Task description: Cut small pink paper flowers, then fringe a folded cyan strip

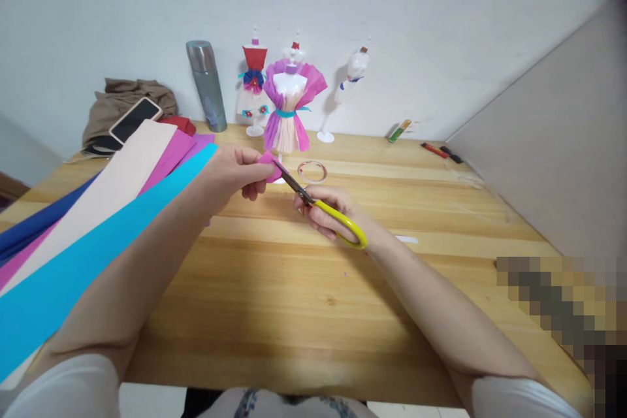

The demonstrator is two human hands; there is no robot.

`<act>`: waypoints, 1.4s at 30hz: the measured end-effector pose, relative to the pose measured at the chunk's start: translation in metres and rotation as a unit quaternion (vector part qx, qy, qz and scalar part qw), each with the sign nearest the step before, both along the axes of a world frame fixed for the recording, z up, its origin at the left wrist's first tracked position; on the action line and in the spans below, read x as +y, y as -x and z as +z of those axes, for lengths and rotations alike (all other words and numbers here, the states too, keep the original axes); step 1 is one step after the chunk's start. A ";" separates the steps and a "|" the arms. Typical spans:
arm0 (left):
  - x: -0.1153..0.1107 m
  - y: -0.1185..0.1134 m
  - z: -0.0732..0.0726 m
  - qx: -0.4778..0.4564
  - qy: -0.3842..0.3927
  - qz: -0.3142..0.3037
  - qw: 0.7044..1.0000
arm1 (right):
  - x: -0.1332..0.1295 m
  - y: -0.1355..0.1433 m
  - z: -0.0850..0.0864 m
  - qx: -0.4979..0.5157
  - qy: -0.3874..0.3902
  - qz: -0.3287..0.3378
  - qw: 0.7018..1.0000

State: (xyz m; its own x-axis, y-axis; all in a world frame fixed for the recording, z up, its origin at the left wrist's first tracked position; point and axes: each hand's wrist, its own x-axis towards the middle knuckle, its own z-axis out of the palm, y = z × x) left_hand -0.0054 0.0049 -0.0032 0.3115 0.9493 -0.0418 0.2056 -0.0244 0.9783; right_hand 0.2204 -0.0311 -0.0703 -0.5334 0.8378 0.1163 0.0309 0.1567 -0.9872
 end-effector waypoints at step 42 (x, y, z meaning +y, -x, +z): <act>0.001 0.000 -0.003 -0.025 0.004 -0.001 1.000 | 0.000 0.003 0.000 0.003 0.007 -0.006 1.000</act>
State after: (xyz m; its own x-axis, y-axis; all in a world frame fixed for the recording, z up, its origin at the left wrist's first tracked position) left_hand -0.0053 0.0055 -0.0064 0.3150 0.9485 -0.0328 0.1555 -0.0175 0.9877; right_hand 0.2179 -0.0307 -0.0705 -0.5234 0.8452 0.1079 0.0265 0.1428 -0.9894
